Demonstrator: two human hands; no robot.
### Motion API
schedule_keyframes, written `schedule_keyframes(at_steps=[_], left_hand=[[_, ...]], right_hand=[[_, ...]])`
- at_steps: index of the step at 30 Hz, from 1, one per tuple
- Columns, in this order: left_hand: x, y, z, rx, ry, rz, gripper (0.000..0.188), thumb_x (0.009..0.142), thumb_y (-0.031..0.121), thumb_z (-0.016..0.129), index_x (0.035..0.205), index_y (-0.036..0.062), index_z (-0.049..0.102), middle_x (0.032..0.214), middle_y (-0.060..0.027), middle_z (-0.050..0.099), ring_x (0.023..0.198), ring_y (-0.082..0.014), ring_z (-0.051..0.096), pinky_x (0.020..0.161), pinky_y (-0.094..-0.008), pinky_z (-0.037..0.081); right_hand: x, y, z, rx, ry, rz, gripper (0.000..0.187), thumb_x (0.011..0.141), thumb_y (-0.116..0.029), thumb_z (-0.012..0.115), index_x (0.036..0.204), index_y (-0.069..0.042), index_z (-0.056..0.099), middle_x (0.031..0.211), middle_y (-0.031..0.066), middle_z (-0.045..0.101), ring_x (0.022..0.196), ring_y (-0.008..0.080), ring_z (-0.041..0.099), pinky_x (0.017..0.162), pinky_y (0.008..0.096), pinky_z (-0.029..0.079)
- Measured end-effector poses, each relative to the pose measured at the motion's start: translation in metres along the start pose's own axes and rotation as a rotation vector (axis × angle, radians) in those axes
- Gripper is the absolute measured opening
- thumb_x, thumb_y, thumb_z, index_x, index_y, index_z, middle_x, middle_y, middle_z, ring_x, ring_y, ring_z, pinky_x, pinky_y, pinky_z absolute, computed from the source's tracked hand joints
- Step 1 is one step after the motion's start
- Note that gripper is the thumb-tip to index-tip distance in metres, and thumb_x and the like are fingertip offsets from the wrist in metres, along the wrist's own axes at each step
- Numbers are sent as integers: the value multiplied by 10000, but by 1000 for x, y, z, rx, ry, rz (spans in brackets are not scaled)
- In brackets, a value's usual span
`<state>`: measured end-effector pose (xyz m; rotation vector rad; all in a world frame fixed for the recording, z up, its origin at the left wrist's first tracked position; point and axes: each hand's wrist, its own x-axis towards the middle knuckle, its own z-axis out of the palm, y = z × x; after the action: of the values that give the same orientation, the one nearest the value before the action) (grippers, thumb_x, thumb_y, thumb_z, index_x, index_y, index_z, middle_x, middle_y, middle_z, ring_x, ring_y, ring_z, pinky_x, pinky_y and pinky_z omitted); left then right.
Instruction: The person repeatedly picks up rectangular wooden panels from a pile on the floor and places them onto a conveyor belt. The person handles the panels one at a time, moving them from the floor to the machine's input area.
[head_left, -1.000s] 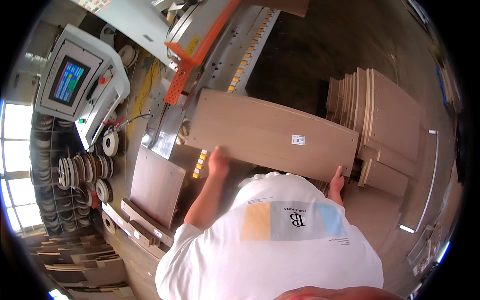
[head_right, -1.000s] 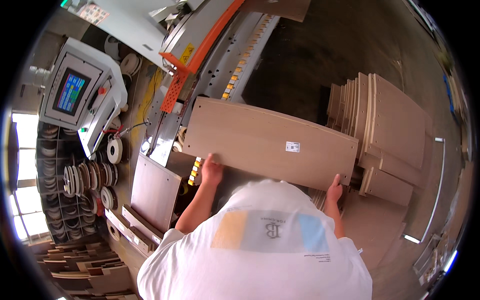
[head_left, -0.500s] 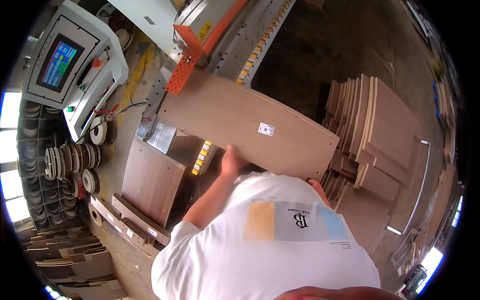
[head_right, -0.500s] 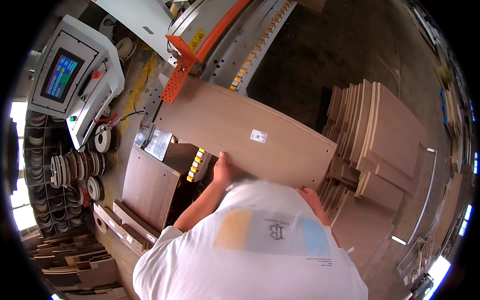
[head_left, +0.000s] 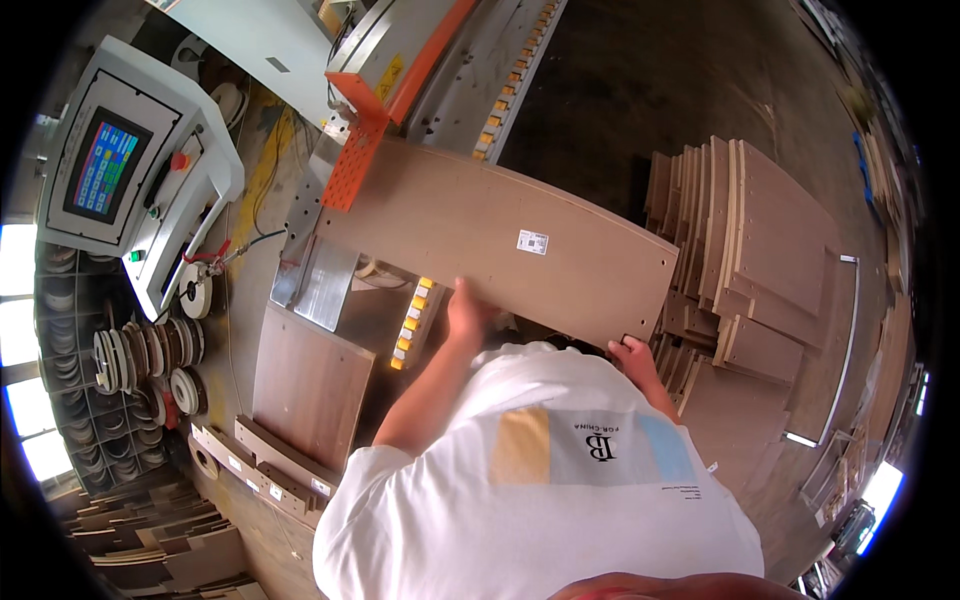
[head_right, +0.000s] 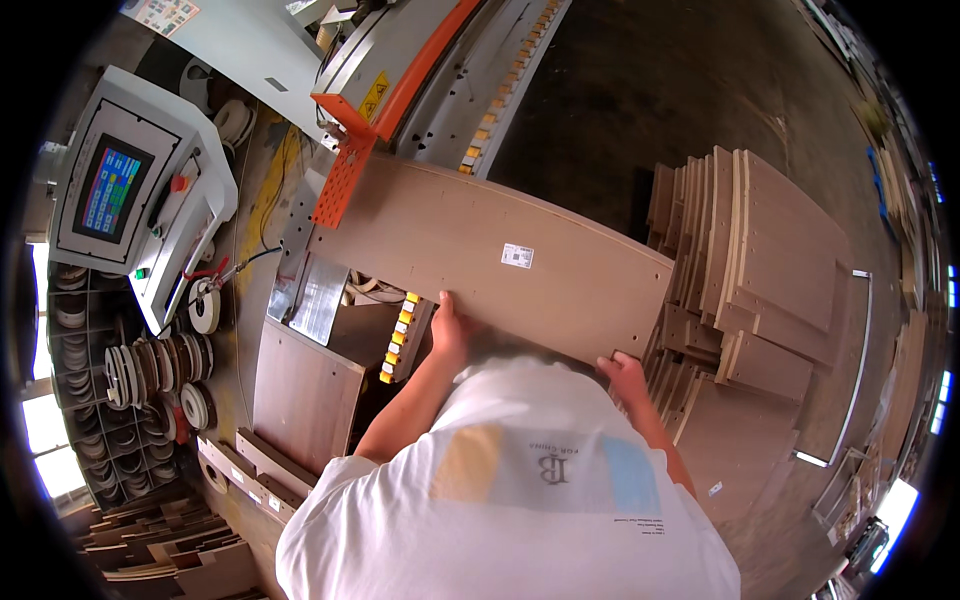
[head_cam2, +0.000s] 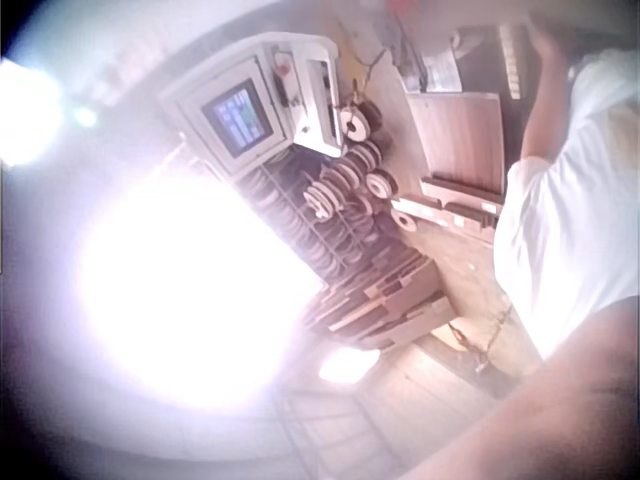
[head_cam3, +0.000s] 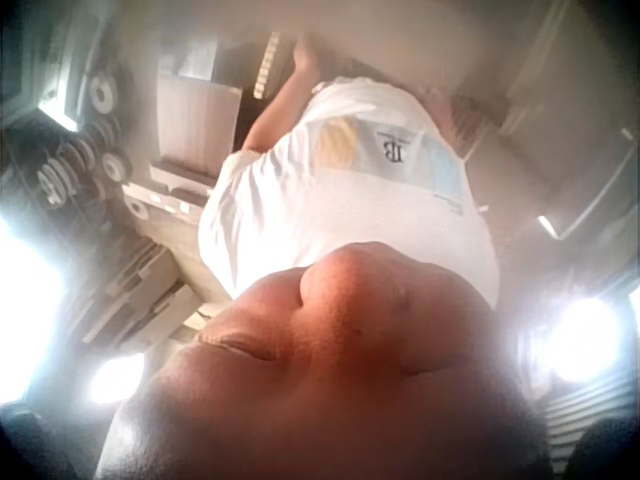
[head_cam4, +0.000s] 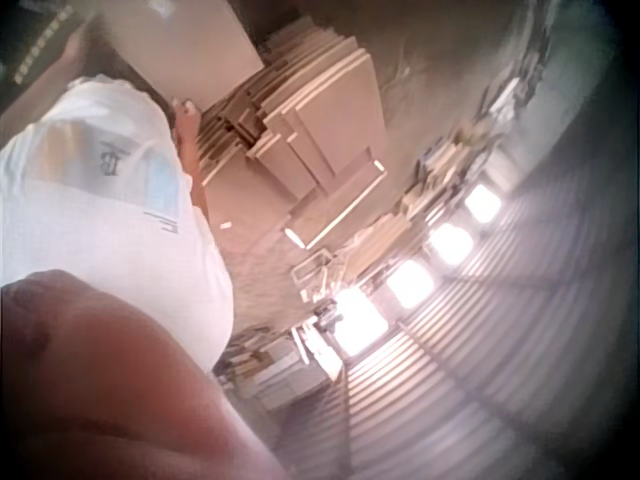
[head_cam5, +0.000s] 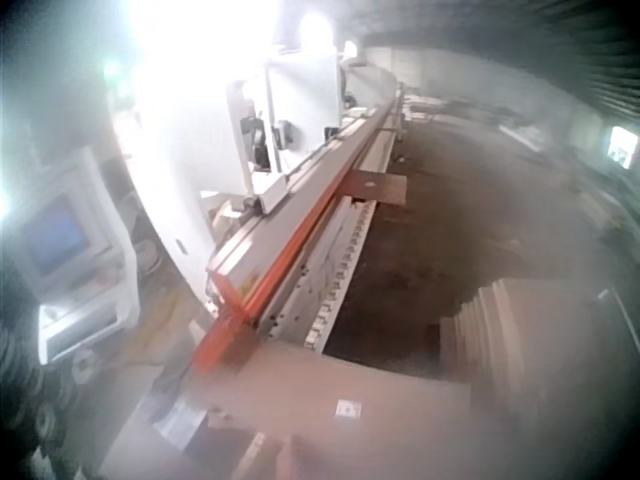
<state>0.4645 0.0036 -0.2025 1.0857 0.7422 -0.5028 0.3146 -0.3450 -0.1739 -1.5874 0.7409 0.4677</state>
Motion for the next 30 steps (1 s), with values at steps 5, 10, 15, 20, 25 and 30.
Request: schedule_keyframes(at_steps=[5,10,15,20,25,30], left_hand=[[23,18,44,7,30,48,626,1068,533,371,1352,-11,493,1173,-177,651,955,-310,688,796,-453,598],[80,15,63,-93,-24,83,592,1074,491,396,1397,1,476,1227,-170,635,967,-322,687,783,-466,607],[90,27,91,9,-92,68,500,1071,425,453,1340,9,517,1126,-146,646,962,-276,653,818,-404,565],[116,-14,57,125,-266,-5,397,1054,353,519,1253,18,595,1105,-130,646,972,-251,643,856,-414,547],[60,-80,56,1475,-536,417,229,988,279,577,1137,115,630,1116,-66,656,1072,-265,609,919,-427,500],[36,-110,71,2206,-927,886,265,946,244,600,1174,116,640,1139,-64,640,1106,-255,632,885,-421,522]], right_hand=[[34,-13,-20,-30,22,-115,236,939,-214,688,952,21,676,881,64,714,809,136,650,789,293,513],[83,2,-38,91,52,-189,293,941,-279,705,995,7,669,925,66,723,893,137,683,807,284,518],[83,4,-66,222,225,-201,331,943,-288,707,1115,-7,671,1009,69,735,922,145,695,844,289,526],[55,47,-141,312,463,-112,295,950,-294,666,1116,-53,698,1011,36,746,889,119,700,729,258,512],[25,131,-242,636,913,131,330,948,-389,674,1095,-94,679,925,-6,729,748,80,648,666,274,506],[17,190,-322,662,1132,408,574,871,-497,747,1211,-56,607,1088,64,670,854,153,638,696,351,547]])
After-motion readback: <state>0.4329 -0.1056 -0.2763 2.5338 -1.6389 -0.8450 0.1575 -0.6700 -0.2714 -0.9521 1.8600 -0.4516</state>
